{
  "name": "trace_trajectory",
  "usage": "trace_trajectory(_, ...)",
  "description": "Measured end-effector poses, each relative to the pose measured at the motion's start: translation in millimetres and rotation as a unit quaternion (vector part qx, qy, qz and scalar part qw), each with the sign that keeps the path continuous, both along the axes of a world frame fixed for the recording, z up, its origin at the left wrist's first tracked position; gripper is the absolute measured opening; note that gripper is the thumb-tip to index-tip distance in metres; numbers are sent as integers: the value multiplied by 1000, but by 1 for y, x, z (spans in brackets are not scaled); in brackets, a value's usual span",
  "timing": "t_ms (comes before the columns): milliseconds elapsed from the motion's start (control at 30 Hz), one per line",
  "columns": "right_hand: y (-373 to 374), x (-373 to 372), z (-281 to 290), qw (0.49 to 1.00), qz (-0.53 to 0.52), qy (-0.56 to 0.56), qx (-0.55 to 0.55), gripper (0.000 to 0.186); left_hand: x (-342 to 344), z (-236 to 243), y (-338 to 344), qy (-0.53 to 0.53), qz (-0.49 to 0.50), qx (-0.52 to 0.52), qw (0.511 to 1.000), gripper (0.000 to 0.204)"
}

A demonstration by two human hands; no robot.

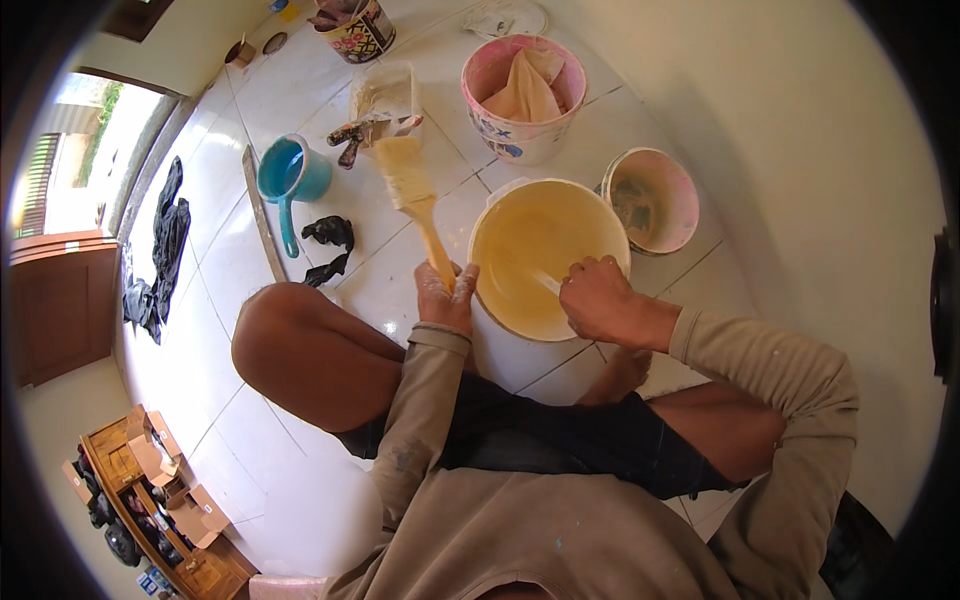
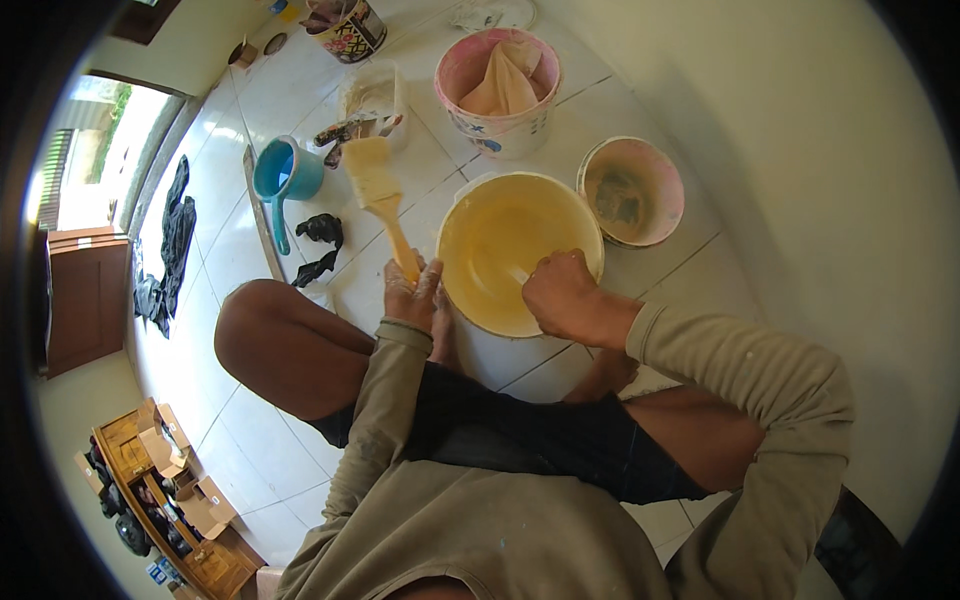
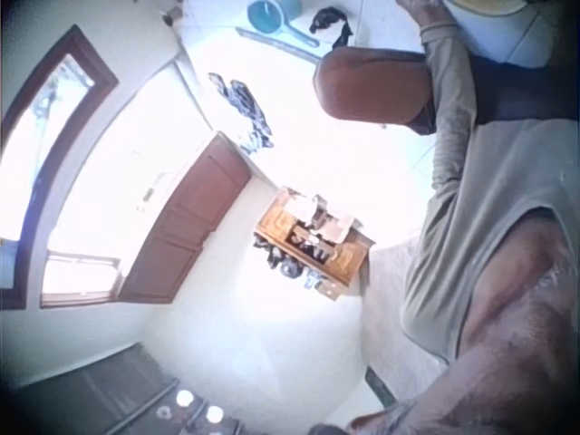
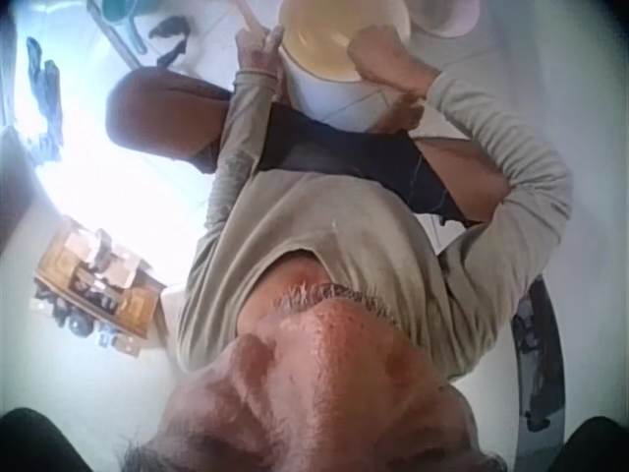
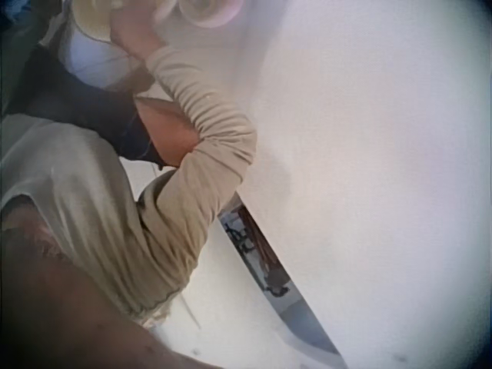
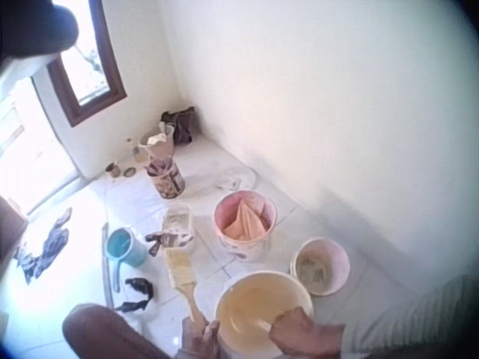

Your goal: The person mixes yellow paint in a bucket using a wooden stick and then pours a blue liquid from a plastic scoop into the bucket before continuing to stir.

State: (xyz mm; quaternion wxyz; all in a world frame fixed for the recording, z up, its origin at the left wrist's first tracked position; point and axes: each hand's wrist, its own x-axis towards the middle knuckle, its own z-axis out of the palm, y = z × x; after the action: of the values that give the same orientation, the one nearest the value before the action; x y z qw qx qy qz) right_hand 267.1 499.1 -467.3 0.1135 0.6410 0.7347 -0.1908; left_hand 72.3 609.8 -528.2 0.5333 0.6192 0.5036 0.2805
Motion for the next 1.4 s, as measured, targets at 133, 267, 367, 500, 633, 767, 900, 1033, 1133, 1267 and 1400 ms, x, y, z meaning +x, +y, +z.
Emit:
trace_trajectory(133, 14, 17, -4, 991, -12, -20, 135, 11, -3, -18, -2, -12, -26, -89, 996, 20)
trace_trajectory(267, 11, 28, 9, 988, 15, -25, 153, 7, 2, -9, -5, -123, -14, -74, 989, 14)
trace_trajectory(367, 3, 24, 34, 992, 30, 14, 123, 7, 2, -10, -5, -153, 2, -62, 986, 14)
trace_trajectory(500, -6, 21, 36, 997, 27, 35, 65, 11, 6, -2, -8, -110, 13, -81, 991, 18)
trace_trajectory(633, 2, 15, 40, 992, 30, 84, 88, 10, 9, 6, -10, -169, -7, -99, 981, 20)
trace_trajectory(767, 6, 30, 26, 983, -21, 3, 183, 13, 9, 14, -10, -180, -37, -105, 977, 22)
trace_trajectory(900, -8, 33, 36, 993, 28, 41, 103, 10, 4, 18, -11, -154, -61, -72, 983, 23)
trace_trajectory(1033, -11, 42, 39, 995, 0, 4, 100, 8, 9, 20, -18, -192, -54, -114, 973, 23)
trace_trajectory(1133, -19, 40, 28, 991, 10, -10, 131, 12, 9, 19, -20, -207, -47, -119, 970, 23)
trace_trajectory(1267, -27, 34, 28, 993, 46, 88, 63, 15, 9, 25, -19, -145, -46, -101, 983, 23)
trace_trajectory(1400, -21, 32, 44, 991, -22, 90, 100, 11, 9, 16, -21, -103, -45, -20, 993, 19)
